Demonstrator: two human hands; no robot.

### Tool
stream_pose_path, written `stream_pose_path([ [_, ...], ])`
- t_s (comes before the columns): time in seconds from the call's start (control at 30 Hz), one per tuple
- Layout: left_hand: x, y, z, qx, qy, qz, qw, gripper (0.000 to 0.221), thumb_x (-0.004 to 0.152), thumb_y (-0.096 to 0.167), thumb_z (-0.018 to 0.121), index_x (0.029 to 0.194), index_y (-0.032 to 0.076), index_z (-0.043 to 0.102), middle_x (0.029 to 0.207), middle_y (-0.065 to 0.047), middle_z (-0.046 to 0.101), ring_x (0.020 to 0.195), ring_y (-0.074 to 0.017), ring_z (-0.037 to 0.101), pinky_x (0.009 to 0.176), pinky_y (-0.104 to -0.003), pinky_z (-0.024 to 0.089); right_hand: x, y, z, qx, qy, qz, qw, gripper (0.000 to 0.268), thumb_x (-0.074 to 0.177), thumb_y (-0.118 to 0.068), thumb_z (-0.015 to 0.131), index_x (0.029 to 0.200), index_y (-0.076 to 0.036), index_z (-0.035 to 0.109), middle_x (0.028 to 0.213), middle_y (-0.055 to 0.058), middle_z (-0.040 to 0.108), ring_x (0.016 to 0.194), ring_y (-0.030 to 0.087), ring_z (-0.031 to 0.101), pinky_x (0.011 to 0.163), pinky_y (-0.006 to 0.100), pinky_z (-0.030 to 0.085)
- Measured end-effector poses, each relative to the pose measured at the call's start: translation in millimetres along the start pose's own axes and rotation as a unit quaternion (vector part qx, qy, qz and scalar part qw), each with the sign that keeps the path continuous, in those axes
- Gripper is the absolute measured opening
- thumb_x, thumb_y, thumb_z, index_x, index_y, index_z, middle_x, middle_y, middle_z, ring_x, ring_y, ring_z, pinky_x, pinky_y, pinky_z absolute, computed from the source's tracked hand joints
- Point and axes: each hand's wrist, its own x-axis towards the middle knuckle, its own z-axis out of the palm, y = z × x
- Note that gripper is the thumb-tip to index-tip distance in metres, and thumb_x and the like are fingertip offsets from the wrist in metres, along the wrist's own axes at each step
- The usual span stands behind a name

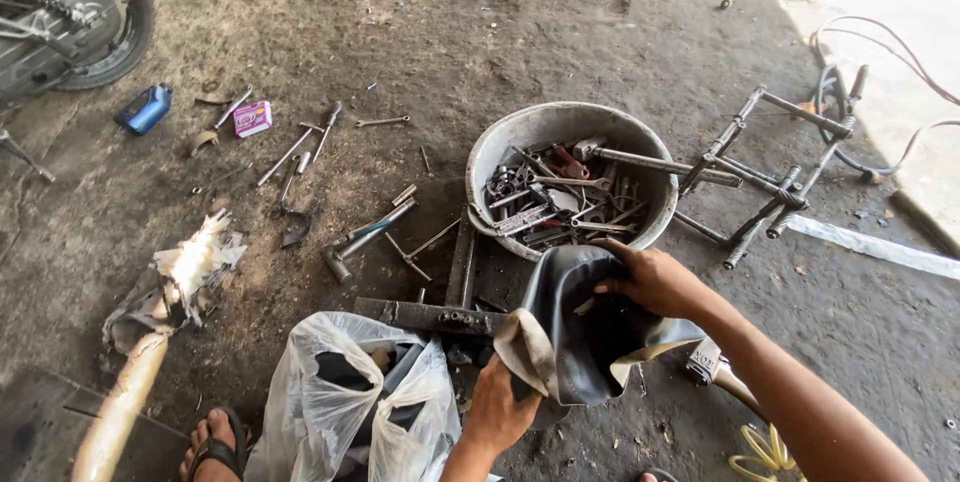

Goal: Reupholstering a motorcycle seat by stretching a new cover over the frame and securing it with a pneumatic staple gun.

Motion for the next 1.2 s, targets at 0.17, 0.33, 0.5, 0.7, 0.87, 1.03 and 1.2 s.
stream_pose_path([
  [0.17, 23.6, 26.5, -11.7, -0.130, -0.080, -0.039, 0.987, 0.049, 0.087, 0.033, 0.046, 0.128, 0.008, 0.060, 0.126, -0.013, 0.070, 0.111, -0.0290, 0.066, 0.097, -0.046, 0.053, 12.4, 4.6, -19.1, 0.055, -0.005, 0.010, 0.998, 0.081, 0.079, -0.042, 0.079, 0.150, -0.019, 0.049, 0.115, 0.010, 0.077, 0.085, 0.023, 0.078, 0.077, 0.035, 0.068],
  [0.33, 77.5, 62.1, -33.8, -0.060, -0.094, 0.014, 0.994, 0.051, 0.103, 0.041, 0.030, 0.142, 0.018, 0.054, 0.120, -0.011, 0.074, 0.097, -0.0279, 0.070, 0.084, -0.045, 0.054, 23.8, 13.2, -37.0, 0.226, -0.024, 0.080, 0.971, 0.057, 0.078, -0.025, 0.083, 0.129, -0.005, 0.067, 0.112, 0.005, 0.081, 0.092, 0.017, 0.074, 0.088, 0.033, 0.060],
  [0.5, 104.0, 40.7, -48.5, -0.054, -0.209, -0.121, 0.969, 0.045, 0.098, 0.033, 0.054, 0.140, 0.021, 0.062, 0.136, -0.008, 0.071, 0.118, -0.0223, 0.070, 0.104, -0.042, 0.054, 23.5, 68.2, 2.8, 0.450, -0.130, 0.140, 0.872, 0.036, 0.082, -0.016, 0.079, 0.106, 0.008, 0.068, 0.090, 0.015, 0.069, 0.068, 0.023, 0.063, 0.065, 0.034, 0.057],
  [0.7, 65.5, 16.4, -42.6, -0.080, -0.251, -0.327, 0.908, 0.119, 0.058, 0.079, 0.059, 0.162, 0.037, 0.021, 0.172, -0.007, 0.014, 0.157, -0.0346, 0.019, 0.123, -0.065, 0.019, -9.0, 82.7, 33.0, 0.463, -0.086, 0.212, 0.856, 0.050, 0.074, -0.025, 0.083, 0.104, 0.013, 0.071, 0.097, 0.021, 0.075, 0.087, 0.029, 0.071, 0.091, 0.039, 0.059],
  [0.87, 49.6, -17.9, -28.9, -0.068, -0.276, -0.479, 0.831, 0.096, 0.079, 0.082, 0.030, 0.161, 0.033, 0.031, 0.171, 0.004, 0.027, 0.159, -0.0273, 0.021, 0.125, -0.059, 0.019, -2.0, 104.4, 61.2, 0.435, -0.074, 0.243, 0.864, 0.042, 0.079, -0.025, 0.084, 0.093, 0.012, 0.070, 0.088, 0.018, 0.072, 0.077, 0.026, 0.066, 0.079, 0.037, 0.055],
  [1.03, 45.4, -29.2, -23.4, -0.097, -0.259, -0.486, 0.829, 0.124, 0.061, 0.092, 0.019, 0.164, 0.022, 0.020, 0.173, -0.006, 0.009, 0.159, -0.0367, 0.002, 0.123, -0.067, 0.010, 16.0, 125.9, 82.2, 0.357, -0.074, 0.283, 0.887, 0.051, 0.077, -0.038, 0.090, 0.070, 0.002, 0.059, 0.068, 0.008, 0.056, 0.052, 0.018, 0.047, 0.048, 0.032, 0.042],
  [1.2, 46.4, -17.7, -5.8, 0.115, 0.036, -0.148, 0.982, 0.109, 0.084, 0.074, 0.047, 0.161, 0.008, 0.008, 0.167, -0.027, 0.014, 0.150, -0.0451, 0.027, 0.120, -0.060, 0.026, 21.2, 92.8, 55.7, 0.323, -0.085, 0.273, 0.902, 0.032, 0.086, -0.028, 0.085, 0.088, -0.002, 0.067, 0.068, 0.003, 0.062, 0.047, 0.013, 0.048, 0.042, 0.027, 0.041],
])
